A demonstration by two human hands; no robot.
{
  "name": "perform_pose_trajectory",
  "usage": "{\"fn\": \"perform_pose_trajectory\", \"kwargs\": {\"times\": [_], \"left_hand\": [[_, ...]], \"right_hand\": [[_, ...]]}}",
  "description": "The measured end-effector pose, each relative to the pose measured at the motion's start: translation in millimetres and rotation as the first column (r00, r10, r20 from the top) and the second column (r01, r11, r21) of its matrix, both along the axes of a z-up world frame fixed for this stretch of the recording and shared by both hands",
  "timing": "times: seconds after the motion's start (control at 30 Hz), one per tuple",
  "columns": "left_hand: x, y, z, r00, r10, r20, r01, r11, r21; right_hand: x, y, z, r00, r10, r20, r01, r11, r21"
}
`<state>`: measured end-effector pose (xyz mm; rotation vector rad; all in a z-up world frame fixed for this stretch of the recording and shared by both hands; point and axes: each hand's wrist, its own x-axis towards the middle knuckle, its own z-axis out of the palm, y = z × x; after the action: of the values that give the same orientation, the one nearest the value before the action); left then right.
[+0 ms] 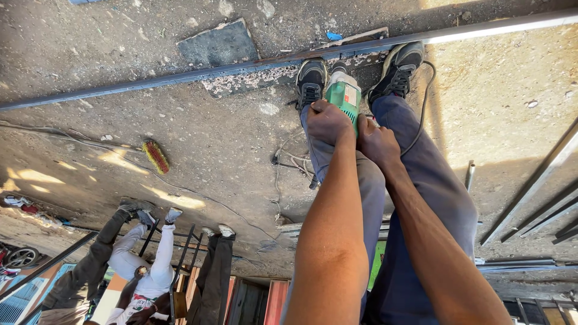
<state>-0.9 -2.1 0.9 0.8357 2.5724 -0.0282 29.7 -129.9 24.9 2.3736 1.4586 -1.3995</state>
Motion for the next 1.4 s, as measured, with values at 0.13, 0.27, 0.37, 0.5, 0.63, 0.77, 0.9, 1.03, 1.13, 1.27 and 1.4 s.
{"fn": "perform_pose_trajectory", "kwargs": {"times": [0.13,0.27,0.37,0.5,0.63,0.77,0.9,1.03,1.13,1.27,1.4], "left_hand": [[-2,0,2,0.999,0.044,0.004,-0.044,0.999,-0.009],[-1,-2,5,0.999,0.042,0.015,-0.042,0.999,-0.002],[1,5,9,0.999,0.043,-0.012,-0.044,0.999,-0.026],[6,5,10,0.998,0.064,-0.023,-0.065,0.997,-0.037],[-7,-4,-38,0.999,0.043,0.017,-0.043,0.999,-0.014],[-38,-18,22,0.975,-0.12,0.188,0.119,0.993,0.017],[6,28,71,0.801,-0.429,0.418,0.41,0.902,0.139],[12,8,109,0.622,-0.592,0.513,0.563,0.793,0.233],[11,-2,104,0.524,-0.484,0.701,0.511,0.837,0.197],[-4,-33,58,0.586,-0.165,0.793,0.368,0.926,-0.08],[-25,-52,-21,0.588,0.203,0.782,0.326,0.826,-0.46]], "right_hand": [[6,12,13,0.999,0.034,0.025,-0.034,0.999,0.005],[10,16,21,0.999,0.04,0.026,-0.04,0.999,-0.001],[10,18,22,0.998,0.051,0.047,-0.052,0.998,0.023],[18,30,37,0.992,0.032,0.12,-0.044,0.995,0.094],[20,18,-5,0.996,0.087,-0.021,-0.089,0.993,-0.078],[-11,-5,35,0.99,0.071,-0.118,-0.074,0.997,-0.022],[1,23,64,0.927,-0.334,-0.169,0.335,0.942,-0.024],[-2,-9,90,0.866,-0.491,-0.095,0.494,0.87,0.011],[-2,-28,87,0.801,-0.59,-0.104,0.595,0.803,0.033],[3,-42,87,0.68,-0.723,-0.122,0.725,0.688,-0.041],[10,-38,95,0.637,-0.754,-0.16,0.759,0.65,-0.042]]}}
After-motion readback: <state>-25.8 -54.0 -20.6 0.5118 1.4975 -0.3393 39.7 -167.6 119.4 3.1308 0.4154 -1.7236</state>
